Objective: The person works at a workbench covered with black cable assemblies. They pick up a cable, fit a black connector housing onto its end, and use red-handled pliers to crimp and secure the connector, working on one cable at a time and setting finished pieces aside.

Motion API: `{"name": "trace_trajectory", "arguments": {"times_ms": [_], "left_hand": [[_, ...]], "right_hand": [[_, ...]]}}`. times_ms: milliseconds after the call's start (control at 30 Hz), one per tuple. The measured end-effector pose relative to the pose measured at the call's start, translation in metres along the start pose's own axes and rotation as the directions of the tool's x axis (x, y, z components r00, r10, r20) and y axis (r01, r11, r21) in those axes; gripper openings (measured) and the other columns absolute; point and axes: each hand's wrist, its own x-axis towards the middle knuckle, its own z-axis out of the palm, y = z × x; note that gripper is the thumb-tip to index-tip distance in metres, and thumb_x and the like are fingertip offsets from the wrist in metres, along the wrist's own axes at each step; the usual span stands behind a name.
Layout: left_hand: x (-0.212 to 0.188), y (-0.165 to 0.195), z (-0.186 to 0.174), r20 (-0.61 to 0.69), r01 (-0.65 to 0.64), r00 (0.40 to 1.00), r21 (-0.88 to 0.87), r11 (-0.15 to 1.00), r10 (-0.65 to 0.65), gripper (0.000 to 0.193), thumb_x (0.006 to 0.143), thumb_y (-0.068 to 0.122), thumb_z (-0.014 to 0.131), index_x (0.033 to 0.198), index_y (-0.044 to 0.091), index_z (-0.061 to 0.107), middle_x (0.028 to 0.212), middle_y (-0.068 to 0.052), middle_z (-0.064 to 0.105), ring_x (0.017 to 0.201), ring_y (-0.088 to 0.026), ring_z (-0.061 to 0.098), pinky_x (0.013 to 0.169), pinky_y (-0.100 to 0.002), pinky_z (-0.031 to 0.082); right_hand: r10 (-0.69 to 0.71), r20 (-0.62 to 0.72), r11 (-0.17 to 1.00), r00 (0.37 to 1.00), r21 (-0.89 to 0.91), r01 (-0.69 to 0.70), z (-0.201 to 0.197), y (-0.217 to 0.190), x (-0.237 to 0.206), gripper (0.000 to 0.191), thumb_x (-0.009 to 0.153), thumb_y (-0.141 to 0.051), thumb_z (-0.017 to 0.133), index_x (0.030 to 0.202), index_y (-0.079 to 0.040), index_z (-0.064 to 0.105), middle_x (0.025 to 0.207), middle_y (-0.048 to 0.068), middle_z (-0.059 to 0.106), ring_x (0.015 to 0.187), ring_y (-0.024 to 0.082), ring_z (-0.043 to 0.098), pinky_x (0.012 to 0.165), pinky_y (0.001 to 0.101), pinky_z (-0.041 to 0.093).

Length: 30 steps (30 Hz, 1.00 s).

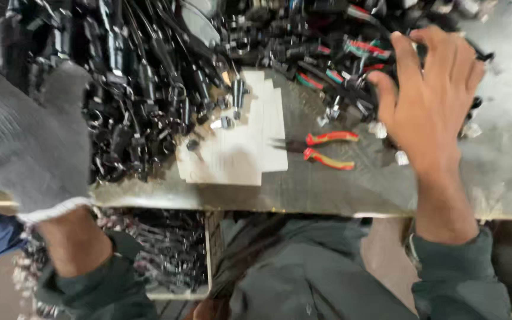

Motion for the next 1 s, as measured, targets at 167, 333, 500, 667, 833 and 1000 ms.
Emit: {"name": "trace_trajectory", "arguments": {"times_ms": [167, 333, 500, 667, 833, 1000], "left_hand": [[-0.069, 0.043, 0.046, 0.060, -0.245, 0.954, -0.404, 0.881, 0.293, 0.064, 0.083, 0.015, 0.084, 0.140, 0.004, 0.058, 0.135, -0.020, 0.063, 0.127, -0.035, 0.059, 0.107, -0.045, 0.049], [-0.093, 0.112, 0.071, 0.215, 0.068, 0.850, -0.950, 0.305, 0.480, 0.082, 0.078, 0.026, 0.086, 0.144, -0.001, 0.047, 0.137, -0.018, 0.059, 0.129, -0.027, 0.056, 0.109, -0.040, 0.045], [-0.132, 0.128, 0.073, 0.602, 0.685, 0.601, -0.727, 0.049, 0.526, 0.052, 0.092, 0.026, 0.078, 0.134, 0.004, 0.058, 0.104, -0.002, 0.065, 0.093, -0.014, 0.061, 0.085, -0.032, 0.054], [-0.169, 0.109, 0.100, 0.582, 0.710, 0.528, -0.702, 0.055, 0.619, 0.048, 0.090, 0.023, 0.076, 0.129, 0.002, 0.060, 0.095, 0.001, 0.054, 0.085, -0.009, 0.049, 0.072, -0.026, 0.045], [-0.163, 0.123, 0.093, 0.680, 0.746, 0.660, -0.539, -0.391, 0.321, 0.033, 0.100, 0.029, 0.063, 0.112, -0.002, 0.063, 0.099, -0.003, 0.064, 0.090, -0.013, 0.059, 0.079, -0.028, 0.051], [-0.143, 0.124, 0.052, 0.130, 0.061, 0.767, -0.990, 0.130, 0.628, 0.034, 0.090, 0.022, 0.061, 0.113, -0.002, 0.061, 0.112, -0.015, 0.062, 0.106, -0.029, 0.060, 0.090, -0.038, 0.051]], "right_hand": [[-0.046, 0.050, 0.982, 0.998, 0.187, 0.036, -0.011, 0.016, 0.010, 0.017, 0.098, -0.005, 0.068, 0.112, -0.012, 0.074, 0.098, 0.001, 0.070, 0.093, 0.025, 0.064, 0.082, 0.0396, 0.042], [-0.298, -0.117, 0.853, 0.947, 0.413, 0.319, -0.045, -0.011, -0.017, 0.033, 0.072, 0.005, 0.070, 0.101, -0.008, 0.078, 0.094, 0.003, 0.070, 0.095, 0.024, 0.068, 0.076, 0.0388, 0.044], [0.392, -0.162, 0.661, 0.906, 0.734, -0.154, -0.028, -0.059, -0.017, 0.022, 0.093, -0.007, 0.068, 0.114, -0.005, 0.061, 0.114, 0.013, 0.056, 0.101, 0.027, 0.057, 0.086, 0.0388, 0.049], [0.276, 0.569, -0.682, 0.775, 0.684, -0.259, 0.022, -0.084, -0.058, 0.035, 0.110, -0.036, 0.056, 0.117, -0.002, 0.057, 0.090, 0.010, 0.062, 0.085, 0.025, 0.061, 0.082, 0.0440, 0.053], [0.246, 0.326, -0.842, 0.913, 0.538, 0.035, -0.009, -0.126, -0.068, 0.034, 0.111, -0.034, 0.058, 0.098, -0.003, 0.061, 0.088, 0.013, 0.066, 0.075, 0.023, 0.060, 0.071, 0.0370, 0.045], [-0.124, -0.066, -0.063, 0.990, 0.996, 0.059, -0.047, -0.125, -0.074, 0.023, 0.108, -0.017, 0.061, 0.124, -0.002, 0.060, 0.102, 0.011, 0.072, 0.089, 0.027, 0.073, 0.080, 0.0400, 0.054]]}}
